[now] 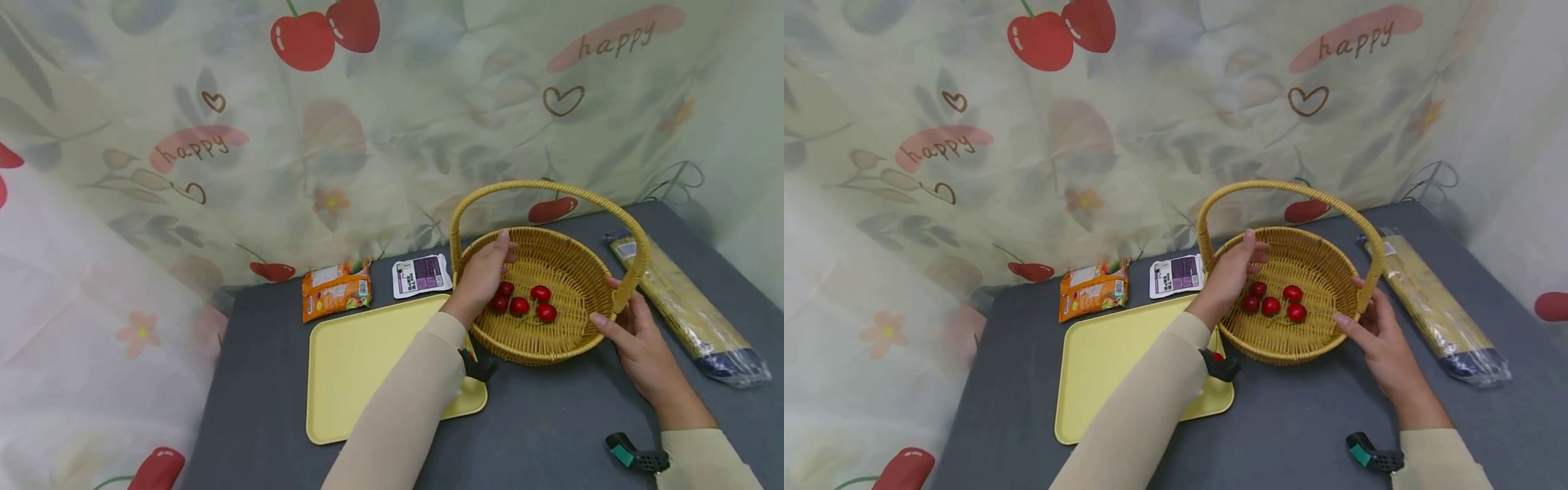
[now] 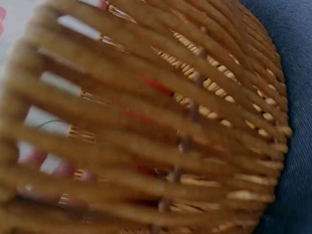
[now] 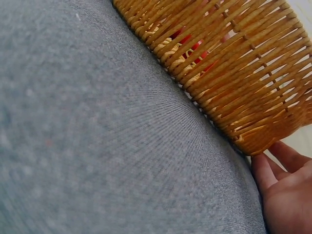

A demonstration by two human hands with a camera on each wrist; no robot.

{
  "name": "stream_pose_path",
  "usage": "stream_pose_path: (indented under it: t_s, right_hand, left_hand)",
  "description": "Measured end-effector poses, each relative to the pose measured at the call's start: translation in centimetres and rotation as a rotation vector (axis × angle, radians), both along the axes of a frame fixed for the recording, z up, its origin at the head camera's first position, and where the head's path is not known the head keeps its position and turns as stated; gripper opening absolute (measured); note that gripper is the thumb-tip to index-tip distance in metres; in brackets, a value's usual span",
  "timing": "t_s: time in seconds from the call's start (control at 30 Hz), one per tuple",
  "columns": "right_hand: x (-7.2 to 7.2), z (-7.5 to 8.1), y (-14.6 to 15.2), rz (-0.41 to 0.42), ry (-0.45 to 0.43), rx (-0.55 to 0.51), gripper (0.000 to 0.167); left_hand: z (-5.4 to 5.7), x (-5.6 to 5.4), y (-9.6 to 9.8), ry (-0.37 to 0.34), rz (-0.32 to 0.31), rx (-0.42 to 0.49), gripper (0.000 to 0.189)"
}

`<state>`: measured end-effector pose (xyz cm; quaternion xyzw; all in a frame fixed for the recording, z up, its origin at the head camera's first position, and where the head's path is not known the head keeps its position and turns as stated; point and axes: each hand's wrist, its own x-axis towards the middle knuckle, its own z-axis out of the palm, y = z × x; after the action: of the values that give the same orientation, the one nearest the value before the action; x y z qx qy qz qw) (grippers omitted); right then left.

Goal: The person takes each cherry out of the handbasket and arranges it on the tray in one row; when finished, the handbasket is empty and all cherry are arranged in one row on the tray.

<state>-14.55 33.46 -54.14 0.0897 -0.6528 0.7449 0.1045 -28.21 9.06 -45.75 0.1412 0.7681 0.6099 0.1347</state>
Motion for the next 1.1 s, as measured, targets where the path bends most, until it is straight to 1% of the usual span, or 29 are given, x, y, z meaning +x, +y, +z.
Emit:
stream_pose_path:
  t_s: [0.13,0.23,0.33,0.43,0.47,0.53,0.6,0.7,0.83,0.9,0.93,1.0,1.1]
  right_hand:
    - [0.0,0.1,0.1,-0.012,-0.003,0.006,0.069]
    - [0.0,0.1,0.1,-0.019,-0.001,0.009,0.069]
    - [0.1,0.1,0.1,-0.019,-0.005,0.013,0.069]
    - [0.1,0.1,0.0,-0.018,-0.007,0.022,0.070]
    - [0.1,0.1,0.0,-0.018,-0.008,0.023,0.070]
    - [0.1,0.1,-0.1,-0.020,-0.007,0.028,0.070]
    - [0.1,0.1,-0.1,-0.021,-0.009,0.029,0.070]
    - [0.1,0.1,-0.1,-0.023,-0.016,0.028,0.070]
    - [0.1,0.0,-0.2,-0.024,-0.018,0.030,0.070]
    - [0.1,0.0,-0.2,-0.023,-0.016,0.032,0.070]
    - [0.1,0.0,-0.2,-0.023,-0.015,0.033,0.070]
    - [0.1,0.0,-0.2,-0.022,-0.014,0.033,0.070]
    - [0.1,0.0,-0.2,-0.019,-0.014,0.030,0.070]
  left_hand:
    - [0.1,0.1,0.7,-0.020,0.078,-0.093,0.080]
    - [0.0,0.3,1.0,-0.032,0.093,-0.138,0.074]
    - [-0.2,0.6,1.1,-0.060,0.080,-0.188,0.053]
    - [-0.5,0.7,1.1,-0.065,0.046,-0.261,0.027]
    - [-0.7,0.7,1.1,-0.050,0.028,-0.286,0.023]
    - [-0.8,0.6,1.0,-0.011,-0.002,-0.332,0.027]
    - [-0.9,0.5,1.0,0.025,-0.018,-0.365,0.031]
    - [-1.0,0.5,1.0,0.041,-0.022,-0.403,0.027]
    - [-1.1,0.5,1.1,0.061,-0.018,-0.482,0.020]
    - [-1.1,0.5,1.2,0.093,-0.006,-0.515,0.017]
    - [-1.1,0.5,1.2,0.115,0.001,-0.524,0.016]
    - [-1.2,0.4,1.3,0.150,0.022,-0.513,0.016]
    - [-1.2,0.4,1.2,0.203,0.057,-0.452,0.015]
